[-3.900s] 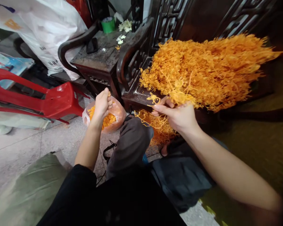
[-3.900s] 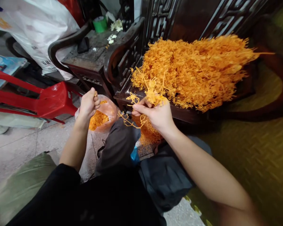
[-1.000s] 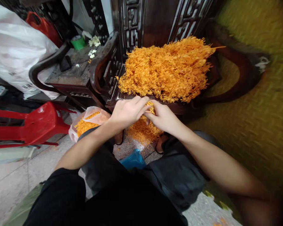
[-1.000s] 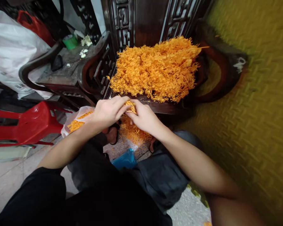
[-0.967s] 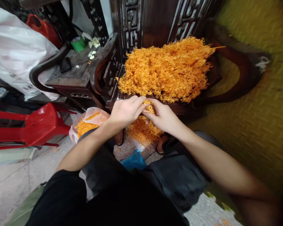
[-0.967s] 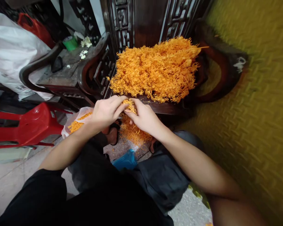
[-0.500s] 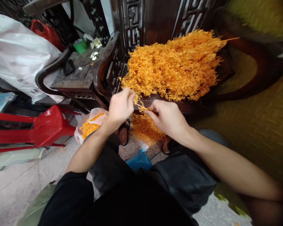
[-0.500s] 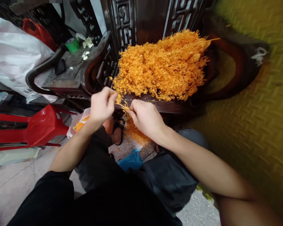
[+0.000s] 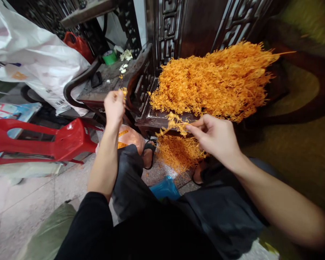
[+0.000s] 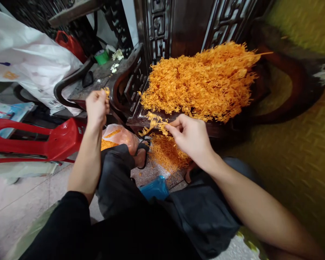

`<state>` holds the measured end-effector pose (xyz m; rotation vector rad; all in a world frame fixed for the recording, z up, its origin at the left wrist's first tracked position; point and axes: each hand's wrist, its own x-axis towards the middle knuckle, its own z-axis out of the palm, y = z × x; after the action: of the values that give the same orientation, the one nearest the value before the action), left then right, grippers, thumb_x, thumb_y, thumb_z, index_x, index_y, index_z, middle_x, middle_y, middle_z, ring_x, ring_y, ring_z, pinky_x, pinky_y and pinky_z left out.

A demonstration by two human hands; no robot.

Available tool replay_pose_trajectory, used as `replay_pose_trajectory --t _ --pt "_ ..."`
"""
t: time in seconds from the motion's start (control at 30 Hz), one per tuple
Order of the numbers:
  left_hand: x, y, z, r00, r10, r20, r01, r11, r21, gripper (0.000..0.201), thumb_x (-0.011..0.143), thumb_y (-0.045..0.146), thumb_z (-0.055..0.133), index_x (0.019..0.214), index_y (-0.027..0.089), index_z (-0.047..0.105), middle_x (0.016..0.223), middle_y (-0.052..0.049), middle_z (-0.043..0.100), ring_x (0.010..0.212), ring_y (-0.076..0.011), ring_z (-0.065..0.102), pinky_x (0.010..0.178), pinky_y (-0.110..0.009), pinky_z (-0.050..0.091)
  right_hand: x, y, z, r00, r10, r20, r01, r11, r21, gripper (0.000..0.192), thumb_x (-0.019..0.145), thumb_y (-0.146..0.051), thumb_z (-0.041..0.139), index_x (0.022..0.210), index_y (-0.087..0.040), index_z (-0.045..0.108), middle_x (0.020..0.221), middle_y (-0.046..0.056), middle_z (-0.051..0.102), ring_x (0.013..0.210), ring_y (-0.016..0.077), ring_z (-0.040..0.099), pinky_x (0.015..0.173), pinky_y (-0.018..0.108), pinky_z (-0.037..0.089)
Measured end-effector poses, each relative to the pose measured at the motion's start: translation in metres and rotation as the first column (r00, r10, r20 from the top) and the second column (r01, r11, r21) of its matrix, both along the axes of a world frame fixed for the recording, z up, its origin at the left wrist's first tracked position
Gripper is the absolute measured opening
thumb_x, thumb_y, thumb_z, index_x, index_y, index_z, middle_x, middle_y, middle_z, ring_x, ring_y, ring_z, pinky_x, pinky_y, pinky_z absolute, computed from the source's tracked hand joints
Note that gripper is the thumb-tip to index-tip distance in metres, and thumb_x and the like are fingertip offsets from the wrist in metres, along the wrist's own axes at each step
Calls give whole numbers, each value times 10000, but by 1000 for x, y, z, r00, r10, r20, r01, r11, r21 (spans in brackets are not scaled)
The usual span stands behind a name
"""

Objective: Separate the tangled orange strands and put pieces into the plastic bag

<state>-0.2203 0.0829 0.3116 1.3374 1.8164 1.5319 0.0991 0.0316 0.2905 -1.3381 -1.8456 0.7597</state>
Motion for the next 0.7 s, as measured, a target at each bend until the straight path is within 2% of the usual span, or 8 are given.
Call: replay_pose_trajectory --t 0.07,0.13,0.2,0.33,0.47,0.57,0.63,0.7 --pt "10 -8 -6 981 -104 161 115 992 -58 227 1046 392 545 905 227 476 847 -44 705 658 -136 671 486 -210 423 6 3 -1 999 -39 -36 38 999 -31 267 897 -446 743 754 -234 669 583 26 659 527 196 614 554 337 441" --pt "30 -16 -10 912 -224 344 266 961 -77 207 1012 336 587 897 222 458 999 -81 745 756 -152 728 508 -209 469 9 6 -2 997 -55 -51 52 998 -45 267 877 -451 758 753 -230 675 567 18 647 514 186 606 542 327 438" --pt "47 -21 -9 840 -292 458 354 934 -55 169 958 247 615 895 214 462 1059 -91 747 791 -145 730 525 -206 489 11 9 -3 997 -61 -51 58 996 -63 265 865 -449 766 748 -228 678 552 11 636 507 178 598 536 321 436" --pt "55 -18 2 765 -358 535 453 890 -53 206 827 117 593 1004 219 564 839 -13 656 588 -86 559 452 -185 357 13 13 -8 998 -49 -46 44 994 -97 279 868 -455 764 738 -227 669 538 6 626 490 168 584 529 317 434" --pt "57 -14 1 766 -451 458 570 806 -160 163 898 266 526 864 193 667 680 -4 499 479 -84 357 420 -230 222 12 15 -13 996 -24 -91 14 993 -117 299 865 -474 764 735 -229 653 543 3 632 482 165 591 500 303 425" --pt "70 -18 -8 779 -584 228 627 724 -289 465 999 534 502 746 184 672 651 -12 504 511 -97 400 456 -250 290 10 14 -14 988 -11 -156 -14 987 -159 313 865 -501 767 761 -232 646 524 -12 619 424 152 562 461 293 406" --pt "80 -22 -13 708 -704 55 676 654 -339 531 965 669 574 785 184 689 706 -16 586 604 -115 503 545 -258 394 8 12 -13 980 -6 -200 -33 981 -191 312 861 -508 771 782 -234 644 507 -24 605 390 145 540 435 285 391" --pt "86 -24 -16 600 -799 -29 742 570 -353 535 907 714 656 834 185 695 762 -12 636 677 -127 547 617 -268 436 6 11 -11 975 -8 -221 -42 975 -218 299 858 -496 772 792 -234 644 495 -29 593 373 141 529 414 278 378"
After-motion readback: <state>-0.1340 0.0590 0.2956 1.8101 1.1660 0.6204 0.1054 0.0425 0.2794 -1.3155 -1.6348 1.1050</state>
